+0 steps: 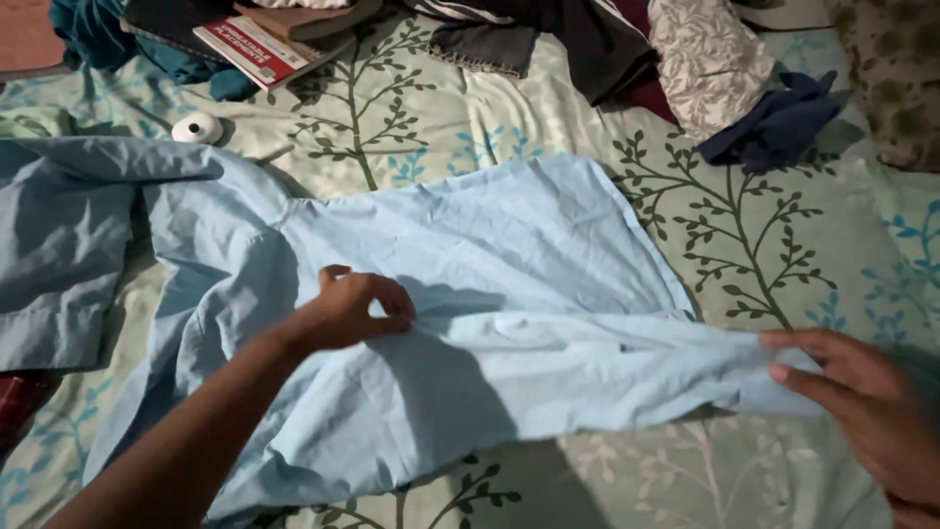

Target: The person lays a light blue shirt on a bed, buttons it from top to bottom, then folds the sleeves and body into a compact rectangle. The shirt remains on the bed among other clothes and items.

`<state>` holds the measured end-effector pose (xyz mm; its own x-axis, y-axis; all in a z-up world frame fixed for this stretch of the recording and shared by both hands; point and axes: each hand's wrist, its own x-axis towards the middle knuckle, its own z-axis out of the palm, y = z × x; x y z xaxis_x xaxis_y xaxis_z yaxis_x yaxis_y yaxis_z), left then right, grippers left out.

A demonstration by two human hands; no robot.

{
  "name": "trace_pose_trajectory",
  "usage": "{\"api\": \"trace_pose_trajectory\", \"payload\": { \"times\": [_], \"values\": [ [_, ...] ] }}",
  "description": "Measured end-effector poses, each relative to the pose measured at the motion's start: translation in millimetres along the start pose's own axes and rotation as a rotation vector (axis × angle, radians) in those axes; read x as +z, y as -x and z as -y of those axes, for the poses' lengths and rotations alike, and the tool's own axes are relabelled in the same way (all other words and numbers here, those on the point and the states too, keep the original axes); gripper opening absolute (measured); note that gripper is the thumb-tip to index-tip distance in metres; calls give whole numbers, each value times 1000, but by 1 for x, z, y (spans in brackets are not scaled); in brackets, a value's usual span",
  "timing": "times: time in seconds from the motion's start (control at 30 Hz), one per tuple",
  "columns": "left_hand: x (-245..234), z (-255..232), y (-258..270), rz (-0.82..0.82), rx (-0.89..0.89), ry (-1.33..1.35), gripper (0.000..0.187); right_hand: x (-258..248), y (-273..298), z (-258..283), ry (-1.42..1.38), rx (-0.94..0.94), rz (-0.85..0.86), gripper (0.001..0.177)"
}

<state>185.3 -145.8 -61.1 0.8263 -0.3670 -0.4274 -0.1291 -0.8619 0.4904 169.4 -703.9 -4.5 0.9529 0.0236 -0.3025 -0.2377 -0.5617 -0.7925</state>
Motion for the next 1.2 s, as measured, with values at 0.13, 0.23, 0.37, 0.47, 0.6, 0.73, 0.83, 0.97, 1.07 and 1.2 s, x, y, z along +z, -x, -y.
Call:
{"api": "trace_pose_trajectory", "payload": {
  "times": [0.13, 0.23, 0.37, 0.47, 0.6, 0.73, 0.83, 0.97, 1.07, 1.2],
  "values": [
    [18, 18, -2, -196, -59, -66, 31, 29, -51, -50, -256, 69, -4, 55],
    [41, -15, 31, -547, 3, -239, 45, 51, -78, -95, -298, 19, -70, 65],
    [61, -55, 119, -544, 211, -166, 66, 91, -47, -25, 252, -8, -408, 67],
    [95, -18, 178, -522, 307, -136, 71, 156, -24, 14, 463, -392, -420, 52],
    [110, 28, 226, -358, 145, -39, 79, 261, -6, 80, 208, -736, -36, 39],
    [111, 52, 252, -482, 26, -121, 51, 350, 0, 151, 299, -1031, 305, 38],
    [114, 58, 265, -488, -85, -96, 39, 387, -4, 171, 413, -1151, 461, 34],
    [130, 66, 263, -669, -45, -34, 32, 403, -11, 177, 628, -1077, 539, 16],
    [144, 70, 263, -624, -233, -47, 31, 409, -3, 167, 551, -1125, 353, 17],
    [137, 56, 272, -629, -313, 43, 39, 409, 31, 144, 517, -1197, 90, 23]
  ]
}}
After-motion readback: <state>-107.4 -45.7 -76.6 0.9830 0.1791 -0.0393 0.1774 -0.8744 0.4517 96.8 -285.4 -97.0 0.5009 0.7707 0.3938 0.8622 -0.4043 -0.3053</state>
